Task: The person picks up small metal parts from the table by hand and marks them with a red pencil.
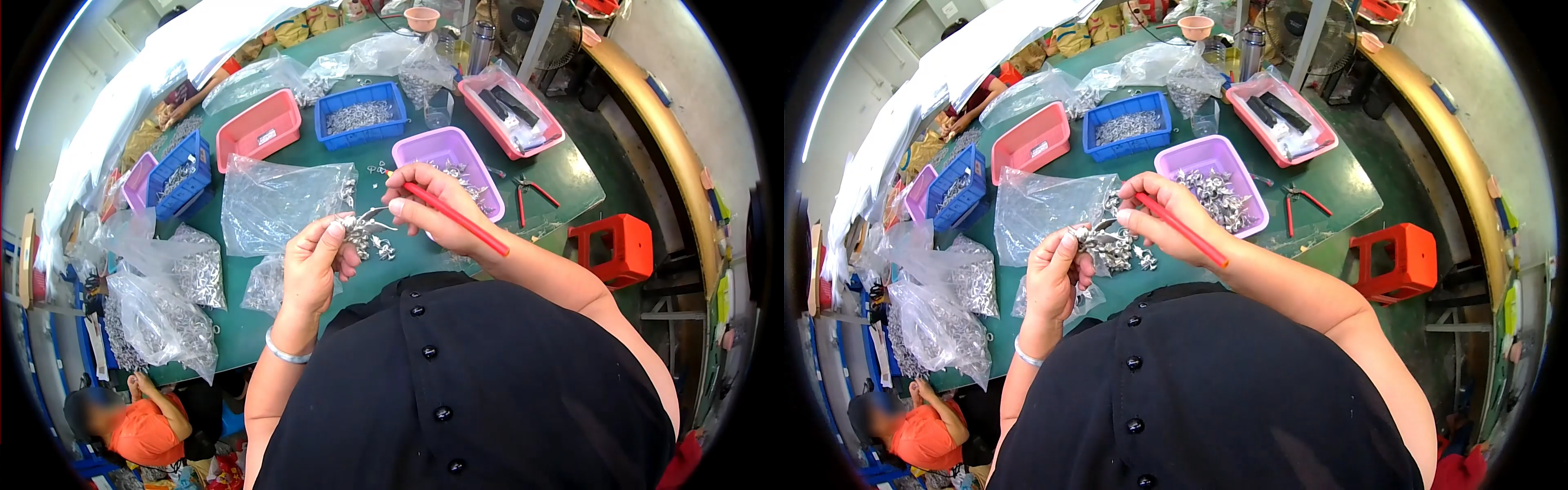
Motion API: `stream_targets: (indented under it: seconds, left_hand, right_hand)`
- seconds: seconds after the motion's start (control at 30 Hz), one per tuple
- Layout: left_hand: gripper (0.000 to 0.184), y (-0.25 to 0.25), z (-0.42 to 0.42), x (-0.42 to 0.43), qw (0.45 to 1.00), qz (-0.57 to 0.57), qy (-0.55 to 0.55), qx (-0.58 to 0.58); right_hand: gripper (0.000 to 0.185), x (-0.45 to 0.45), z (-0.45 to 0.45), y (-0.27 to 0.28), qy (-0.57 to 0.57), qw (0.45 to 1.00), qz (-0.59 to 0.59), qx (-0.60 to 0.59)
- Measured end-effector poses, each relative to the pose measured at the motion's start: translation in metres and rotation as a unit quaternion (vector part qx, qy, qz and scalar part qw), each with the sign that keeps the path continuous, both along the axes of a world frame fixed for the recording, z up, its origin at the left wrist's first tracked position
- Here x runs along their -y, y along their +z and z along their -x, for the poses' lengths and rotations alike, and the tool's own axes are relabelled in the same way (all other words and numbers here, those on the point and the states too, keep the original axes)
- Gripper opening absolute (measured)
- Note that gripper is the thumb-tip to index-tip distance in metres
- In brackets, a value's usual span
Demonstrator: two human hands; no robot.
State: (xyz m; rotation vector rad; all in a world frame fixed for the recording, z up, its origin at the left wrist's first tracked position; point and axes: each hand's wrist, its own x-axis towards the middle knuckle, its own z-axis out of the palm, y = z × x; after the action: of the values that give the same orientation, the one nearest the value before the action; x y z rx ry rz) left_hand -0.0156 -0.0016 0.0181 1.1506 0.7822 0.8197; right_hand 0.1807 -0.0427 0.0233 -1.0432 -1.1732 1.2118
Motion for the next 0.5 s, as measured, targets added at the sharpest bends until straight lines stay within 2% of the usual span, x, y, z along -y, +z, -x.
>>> stream_targets:
  seconds: [0.23,0.5]
  left_hand:
    - [0.025,-0.001,-0.002,0.001,1.0,0.015,0.001,-0.009]
    - [0.025,-0.006,-0.014,-0.003,0.997,0.064,-0.033,-0.007]
  right_hand:
    - [0.044,0.008,-0.001,-0.002,0.014,0.98,-0.108,0.166]
    - [0.038,0.012,-0.009,-0.007,-0.035,0.973,-0.109,0.2]
